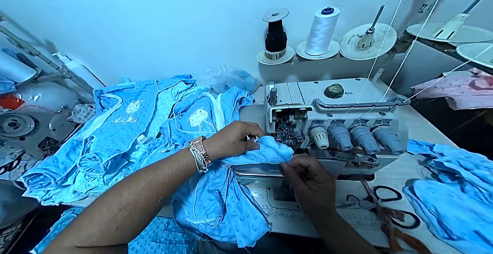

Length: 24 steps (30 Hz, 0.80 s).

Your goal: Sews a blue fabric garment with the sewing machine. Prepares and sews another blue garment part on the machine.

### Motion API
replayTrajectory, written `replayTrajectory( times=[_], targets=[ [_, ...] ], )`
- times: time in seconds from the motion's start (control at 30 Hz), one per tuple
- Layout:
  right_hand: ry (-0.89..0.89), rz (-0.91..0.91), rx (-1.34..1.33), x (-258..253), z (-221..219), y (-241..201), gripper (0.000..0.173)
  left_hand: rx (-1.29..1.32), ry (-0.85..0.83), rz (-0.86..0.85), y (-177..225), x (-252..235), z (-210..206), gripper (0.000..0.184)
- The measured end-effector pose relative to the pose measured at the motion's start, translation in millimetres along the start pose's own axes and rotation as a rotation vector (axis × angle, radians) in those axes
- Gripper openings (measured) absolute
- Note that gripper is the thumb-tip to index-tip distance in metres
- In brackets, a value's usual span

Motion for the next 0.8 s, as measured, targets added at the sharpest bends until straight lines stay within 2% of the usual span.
replayTrajectory(
  times=[0.13, 0.27, 0.37, 0.53, 0.8],
  targets=[
    [-0.061, -0.016, 0.059, -4, -3, -3, 0.017, 0.309, 0.066, 0.018, -5, 1, -3, 0.007],
    [-0.07, -0.147, 0.141, -4, -2, -2, 0.023, 0.419, -0.011, -0.059, 8, 2, -8, 0.007],
    [-0.067, -0.199, 0.152, -5, -3, -3, 0.019, 0.444, -0.074, -0.069, 11, 1, -11, 0.005],
    [-0.025, -0.186, 0.191, -10, -5, -9, 0.009, 0.405, -0.132, -0.053, 17, -4, -11, 0.009],
    [0.01, -0.148, 0.181, -6, -2, -5, 0.017, 0.23, -0.162, -0.072, 25, -10, -10, 0.011]
  ],
)
Point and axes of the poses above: each hand's wrist, its own x-axis away from the middle knuckle, its own z-axis out of the back of the hand, y = z × x, the point moved 10 cm from there along -x, towards the middle knuckle, and after that the axes turned 5 degrees about -x, right-handed, at the moved point
